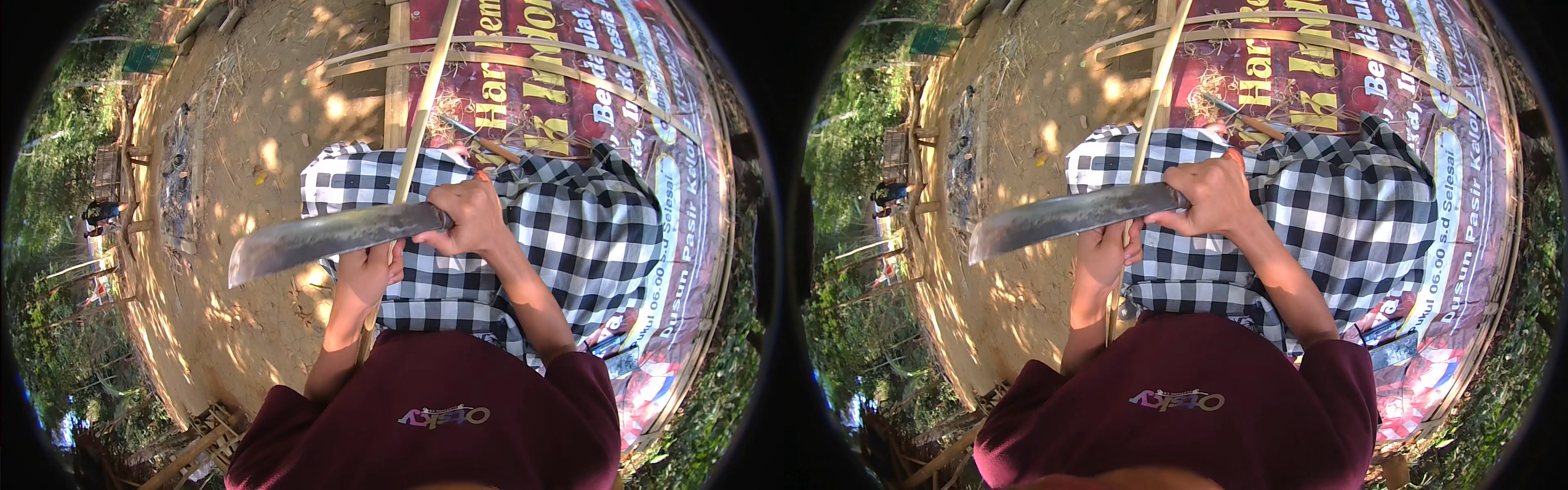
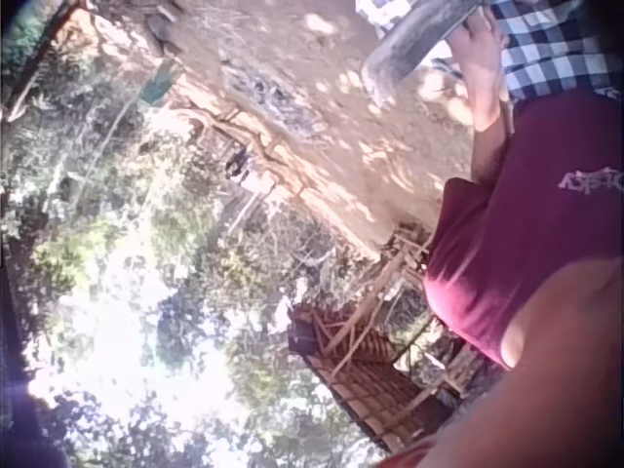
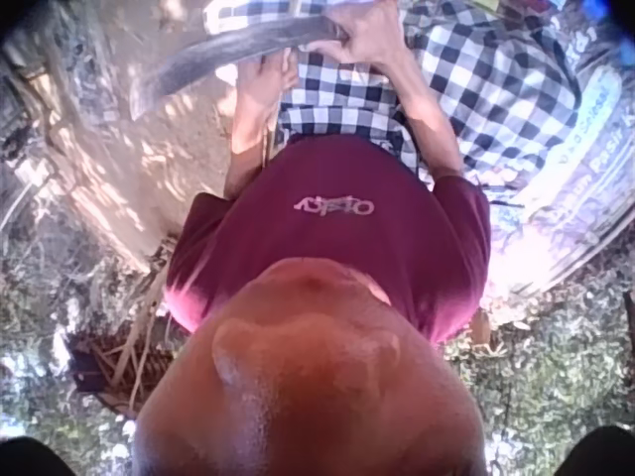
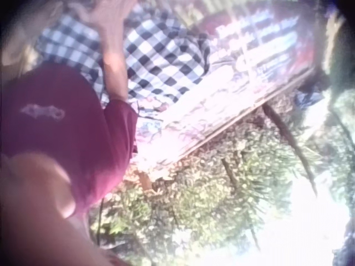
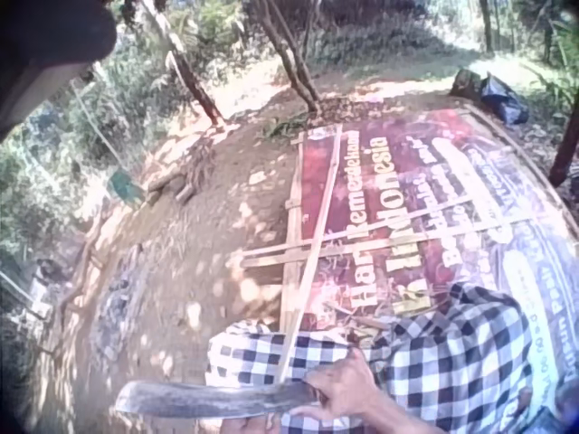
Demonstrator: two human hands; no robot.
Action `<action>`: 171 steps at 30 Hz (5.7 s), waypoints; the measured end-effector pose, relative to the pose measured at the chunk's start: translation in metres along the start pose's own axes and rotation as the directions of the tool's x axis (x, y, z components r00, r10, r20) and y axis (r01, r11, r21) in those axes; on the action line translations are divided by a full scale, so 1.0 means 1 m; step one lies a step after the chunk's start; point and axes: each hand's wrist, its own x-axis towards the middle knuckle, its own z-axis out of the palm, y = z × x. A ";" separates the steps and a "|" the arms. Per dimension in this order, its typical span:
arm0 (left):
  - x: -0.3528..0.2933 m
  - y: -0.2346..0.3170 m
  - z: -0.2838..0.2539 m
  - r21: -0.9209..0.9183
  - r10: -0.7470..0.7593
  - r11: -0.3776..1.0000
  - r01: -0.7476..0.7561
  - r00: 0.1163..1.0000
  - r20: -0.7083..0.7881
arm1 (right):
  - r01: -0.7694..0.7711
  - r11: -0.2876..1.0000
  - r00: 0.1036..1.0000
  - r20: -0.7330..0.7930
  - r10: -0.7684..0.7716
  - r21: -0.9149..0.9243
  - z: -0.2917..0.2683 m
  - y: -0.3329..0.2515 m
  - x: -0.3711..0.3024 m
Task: The person shaves a thin strip of wood using a machete while holding the wood against a checkered cloth on their lap. They repeatedly draw the blade down the length of the wood to smooth it and refine its thickness.
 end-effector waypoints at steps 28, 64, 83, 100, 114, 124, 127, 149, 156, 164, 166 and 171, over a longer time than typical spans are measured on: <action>0.003 0.002 -0.002 0.176 0.016 0.984 -0.016 1.000 0.000 | -0.099 0.975 0.994 -0.059 0.089 -0.198 -0.005 0.010 0.000; 0.002 -0.033 -0.026 0.666 0.371 0.682 -0.302 0.928 0.041 | -0.055 0.984 0.998 0.030 0.061 -0.170 0.004 0.016 -0.003; -0.006 -0.012 -0.025 0.068 -0.118 0.991 0.112 0.989 0.094 | 0.019 0.991 0.998 0.056 -0.011 -0.136 -0.003 -0.005 -0.005; -0.029 -0.011 -0.043 0.089 -0.146 0.987 0.134 0.979 0.146 | -0.675 0.737 0.694 -0.367 0.619 -0.034 -0.064 0.081 0.000; -0.005 -0.009 -0.028 0.214 -0.209 0.963 0.164 0.955 0.209 | -0.071 0.994 0.996 0.068 0.065 0.081 0.015 -0.024 -0.016; -0.006 0.003 -0.021 0.408 -0.066 0.913 -0.026 0.976 0.208 | -0.051 0.991 0.998 -0.044 0.045 -0.125 0.012 -0.011 -0.011; -0.003 0.009 -0.011 0.319 -0.045 0.947 -0.026 0.976 0.213 | -0.073 0.978 0.995 -0.083 0.057 -0.196 0.010 0.003 -0.007; -0.013 0.004 -0.030 0.182 -0.211 0.967 0.178 0.961 0.182 | -0.132 0.982 0.991 0.040 0.128 0.136 0.017 -0.013 -0.012; -0.027 0.007 -0.027 0.346 -0.103 0.938 0.032 0.977 0.189 | -0.079 0.984 0.987 0.151 0.055 0.162 0.025 -0.038 -0.023; -0.019 0.010 -0.025 0.346 -0.036 0.938 -0.030 0.983 0.183 | 0.010 0.999 0.998 -0.059 -0.012 -0.041 0.022 -0.012 -0.014; -0.026 0.022 -0.014 0.247 -0.093 0.967 0.063 0.990 0.111 | -0.073 0.984 0.996 -0.068 0.063 -0.161 0.021 0.001 -0.014; -0.081 0.033 -0.051 0.049 -0.164 0.986 0.158 0.976 0.144 | -0.851 0.525 0.486 -0.389 0.783 -0.009 -0.056 0.119 -0.024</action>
